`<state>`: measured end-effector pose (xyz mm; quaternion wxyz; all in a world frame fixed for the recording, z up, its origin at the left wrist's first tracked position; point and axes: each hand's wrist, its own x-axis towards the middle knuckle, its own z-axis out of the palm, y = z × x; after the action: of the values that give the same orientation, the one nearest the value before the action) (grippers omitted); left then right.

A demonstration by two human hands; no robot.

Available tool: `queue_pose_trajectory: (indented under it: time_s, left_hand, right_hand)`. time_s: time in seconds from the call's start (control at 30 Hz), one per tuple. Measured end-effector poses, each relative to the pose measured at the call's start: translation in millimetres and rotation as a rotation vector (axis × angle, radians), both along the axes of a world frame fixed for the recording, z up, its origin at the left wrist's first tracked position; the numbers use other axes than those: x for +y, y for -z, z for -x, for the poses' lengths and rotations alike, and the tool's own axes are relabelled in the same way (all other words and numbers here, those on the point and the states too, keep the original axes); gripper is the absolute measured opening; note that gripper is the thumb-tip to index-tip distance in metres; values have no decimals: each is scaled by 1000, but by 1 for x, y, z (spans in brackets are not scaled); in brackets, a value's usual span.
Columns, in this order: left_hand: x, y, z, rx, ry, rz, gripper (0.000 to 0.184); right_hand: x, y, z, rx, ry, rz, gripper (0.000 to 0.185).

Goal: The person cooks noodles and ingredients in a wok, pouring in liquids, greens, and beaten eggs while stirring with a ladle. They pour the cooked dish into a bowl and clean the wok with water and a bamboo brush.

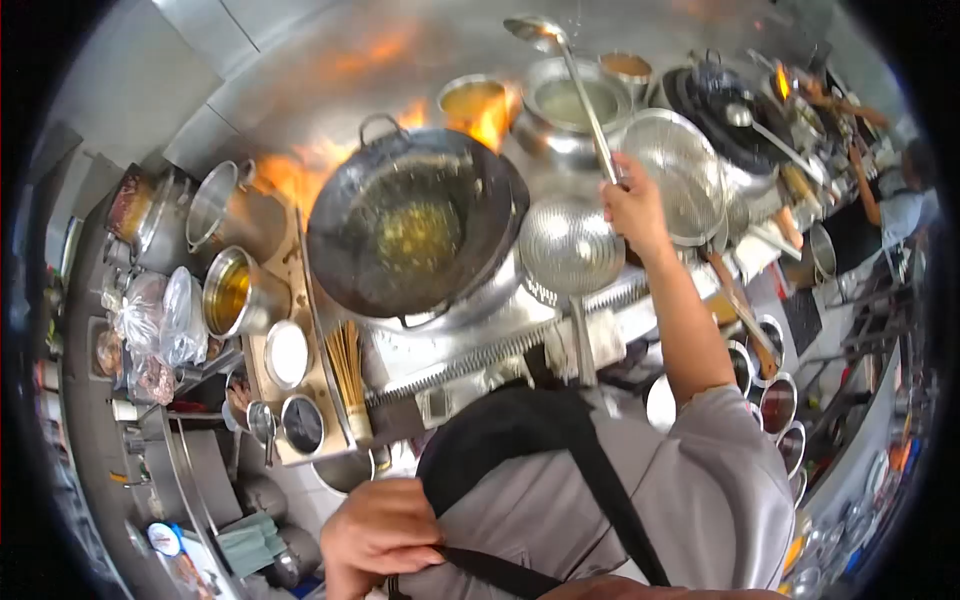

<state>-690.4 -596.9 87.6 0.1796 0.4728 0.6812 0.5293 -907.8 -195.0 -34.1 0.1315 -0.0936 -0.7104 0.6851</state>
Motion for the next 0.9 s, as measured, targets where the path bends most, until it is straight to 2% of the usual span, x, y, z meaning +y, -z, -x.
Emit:
queue_pose_trajectory:
  time_s: [0.1, 0.13, 0.2, 0.23, 0.27, 0.3, 0.33, 0.37, 0.43, 0.53, 0.57, 0.6, 0.63, 0.7, 0.73, 0.77, 0.83, 0.87, 0.9]
  left_hand:
    - [2, 22, 11, -158, 2, -220, 42]
    - [4, 26, 15, -192, 60, -275, 44]
    - [1, 41, 18, -228, 127, -338, 46]
    - [-6, 55, 16, -312, 72, -403, 47]
    - [-11, 67, 15, -394, 7, -468, 48]
    - [-11, 74, 20, -321, -159, -441, 43]
    - [-14, 80, 22, -269, -343, -309, 41]
    - [-19, 88, 28, -242, -447, -170, 36]
    - [-16, 113, 28, -398, -739, 26, 15]
    - [-21, 147, 26, -333, -752, 152, 12]
    - [-20, 149, 24, -431, -757, 153, 12]
    - [-20, 152, 25, -514, -764, 138, 13]
    - [-24, 158, 26, -442, -768, 241, 13]
    - [-25, 163, 27, -458, -735, 158, 13]
    - [-26, 165, 27, -476, -737, 170, 13]
    - [-26, 164, 28, -500, -742, 183, 12]
    - [-22, 155, 31, -431, -734, 206, 13]
    - [-22, 151, 31, -434, -728, 219, 13]
    - [-24, 150, 31, -439, -725, 233, 13]
  right_hand:
    - [10, 12, -51, -55, 5, 4, 53]
    - [8, 15, -74, -96, 25, 11, 53]
    - [1, 12, -114, -174, 60, -163, 52]
    - [0, 30, -135, -145, 54, -144, 53]
    - [-7, 39, -163, -184, 81, -242, 54]
    - [-9, 50, -191, -283, 60, -299, 56]
    - [-10, 81, -217, -116, 26, -358, 57]
    - [-23, 89, -244, -346, 66, -181, 58]
    - [-33, 123, -283, -350, 60, -241, 59]
    - [-40, 170, -309, -366, 53, -403, 54]
    - [-40, 184, -317, -433, -12, -370, 42]
    - [-42, 199, -318, -485, 16, -60, 34]
    - [-42, 218, -308, -510, 29, 245, 28]
    - [-34, 310, -289, -283, -6, -167, 26]
    - [-29, 341, -275, -272, -71, -280, 30]
    - [-26, 335, -251, -678, -237, -664, 38]
    - [-26, 380, -253, -509, -396, -1176, 48]
    - [-21, 413, -249, -674, -459, -1290, 61]
    - [-12, 454, -245, -659, -467, -1297, 61]
